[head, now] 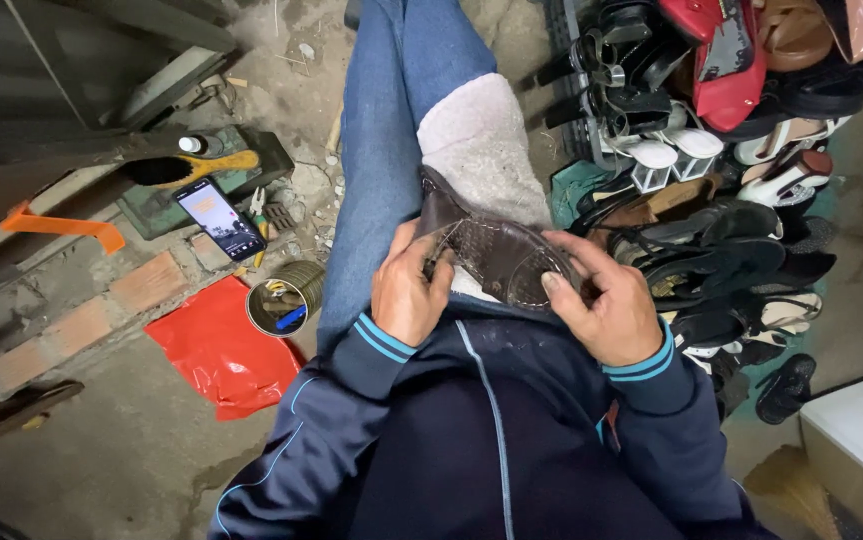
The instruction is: The person sits on the floor and sews a brown leather sandal using a needle and thread. They repeatedly pull the thread through the sandal's sole and strap, then cut the thread with scissors and inspect the finished work.
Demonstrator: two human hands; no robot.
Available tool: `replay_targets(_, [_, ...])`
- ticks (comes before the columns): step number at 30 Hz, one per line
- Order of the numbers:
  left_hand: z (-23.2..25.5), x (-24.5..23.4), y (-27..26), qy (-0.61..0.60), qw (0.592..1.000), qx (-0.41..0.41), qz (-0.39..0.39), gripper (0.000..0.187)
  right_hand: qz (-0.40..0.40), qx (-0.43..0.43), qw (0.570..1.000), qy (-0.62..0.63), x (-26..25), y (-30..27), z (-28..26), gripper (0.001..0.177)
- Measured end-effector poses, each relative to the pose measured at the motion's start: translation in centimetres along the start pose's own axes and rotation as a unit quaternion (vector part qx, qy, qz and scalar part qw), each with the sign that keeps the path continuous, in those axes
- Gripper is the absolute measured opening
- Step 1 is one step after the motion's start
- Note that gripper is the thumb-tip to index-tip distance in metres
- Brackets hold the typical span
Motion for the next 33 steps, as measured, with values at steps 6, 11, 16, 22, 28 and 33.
replay_targets(6, [0.2, 0.5, 0.1, 0.031, 1.0, 0.003, -0.002, 0.018, 0.004, 0.012, 1.0, 0.002, -0.5, -0.5, 1.4, 0.045])
replay_targets(11, [0.8, 0.5, 0.4, 0.023, 1.0, 0.003, 0.013, 0.02, -0.017, 0.045, 0.999, -0.015, 0.0, -0.8, 2.2, 0.033])
replay_targets(16, [1.9, 0.0, -0.5, 0.039, 0.996, 0.027, 0.07, 0.017, -0.015, 0.089, 0.995, -0.046, 0.5, -2.4, 4.1, 0.06])
replay_targets(22, [3.3, -2.2, -1.9, 0.078, 0.979, 0.096, 0.162, 0.015, 0.027, 0.019, 0.992, -0.123, 0.3, -2.9, 0.2, 0.054])
replay_targets(28, [4.0, -2.9, -2.4, 0.018, 0.986, 0.116, 0.12, 0.012, 0.09, -0.085, 0.977, -0.175, 0.8, -3.6, -2.8, 0.048])
replay_targets(33, [5.1, -3.3, -2.6, 0.1, 0.98, 0.125, 0.115, 0.01, 0.105, -0.103, 0.965, -0.215, 0.7, -4.1, -2.5, 0.038])
Point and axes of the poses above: each hand's wrist, its own y-axis towards the middle knuckle, its own x-axis out of the palm, z = x × y, the point moved 8 cm from there along y, towards the middle knuckle, and after that the axes turned 10 degrees about y, right-handed, at the moved point
